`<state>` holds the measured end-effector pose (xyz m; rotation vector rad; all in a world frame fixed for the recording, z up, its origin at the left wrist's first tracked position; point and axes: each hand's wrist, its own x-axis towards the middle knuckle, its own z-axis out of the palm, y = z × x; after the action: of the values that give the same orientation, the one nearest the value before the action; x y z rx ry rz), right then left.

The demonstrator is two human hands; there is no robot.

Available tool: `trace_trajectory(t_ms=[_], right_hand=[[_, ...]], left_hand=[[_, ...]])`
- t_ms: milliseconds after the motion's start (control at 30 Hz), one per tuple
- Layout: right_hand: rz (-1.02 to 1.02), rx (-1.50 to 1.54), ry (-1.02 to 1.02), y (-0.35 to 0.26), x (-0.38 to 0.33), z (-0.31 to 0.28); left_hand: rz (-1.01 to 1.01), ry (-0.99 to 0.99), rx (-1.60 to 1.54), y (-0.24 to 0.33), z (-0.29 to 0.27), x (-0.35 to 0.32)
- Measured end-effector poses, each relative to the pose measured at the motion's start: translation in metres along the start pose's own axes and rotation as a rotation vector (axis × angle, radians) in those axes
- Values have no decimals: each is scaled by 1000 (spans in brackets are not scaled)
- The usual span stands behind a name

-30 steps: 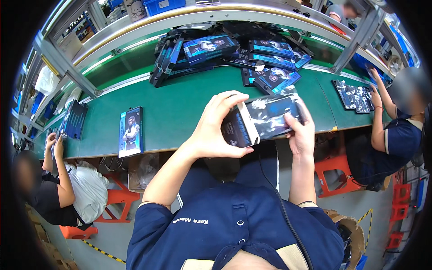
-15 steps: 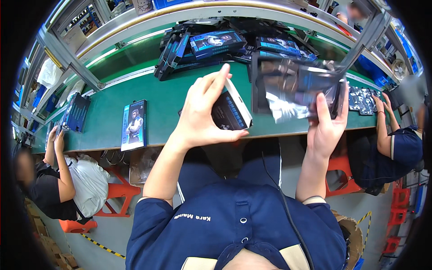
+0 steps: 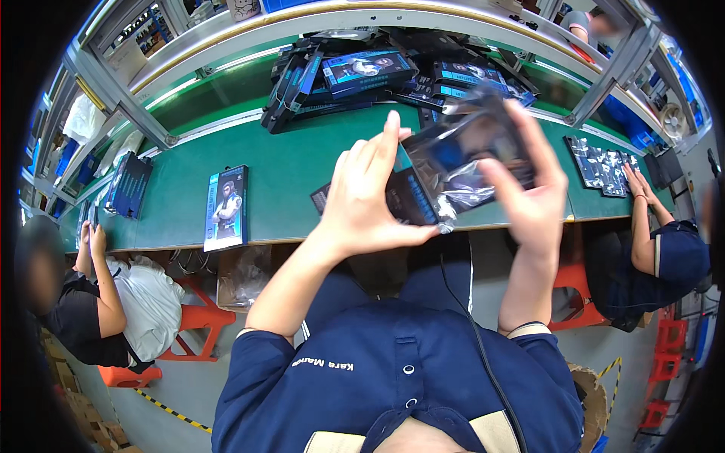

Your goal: Packaging or inspecting product boxes on an assembly line.

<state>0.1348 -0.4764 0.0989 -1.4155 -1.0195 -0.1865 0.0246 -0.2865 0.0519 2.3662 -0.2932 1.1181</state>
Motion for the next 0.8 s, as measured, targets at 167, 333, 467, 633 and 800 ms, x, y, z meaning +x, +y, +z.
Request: trace_trajectory(t_ms=[167, 333, 467, 633, 800], right_hand=[[-306, -206, -129, 7, 0, 28], [-269, -336, -253, 26, -1, 42], [161, 301, -275, 33, 4, 47], [130, 370, 306, 51, -31, 96], [-254, 75, 200, 69, -32, 99]], left_hand=[[-331, 256, -286, 8, 33, -2], [-467, 497, -410, -6, 53, -12], [-354, 522, -256, -5, 50, -19], [-427, 466, -823, -2, 30, -16], [-494, 512, -1040, 0, 16, -11]])
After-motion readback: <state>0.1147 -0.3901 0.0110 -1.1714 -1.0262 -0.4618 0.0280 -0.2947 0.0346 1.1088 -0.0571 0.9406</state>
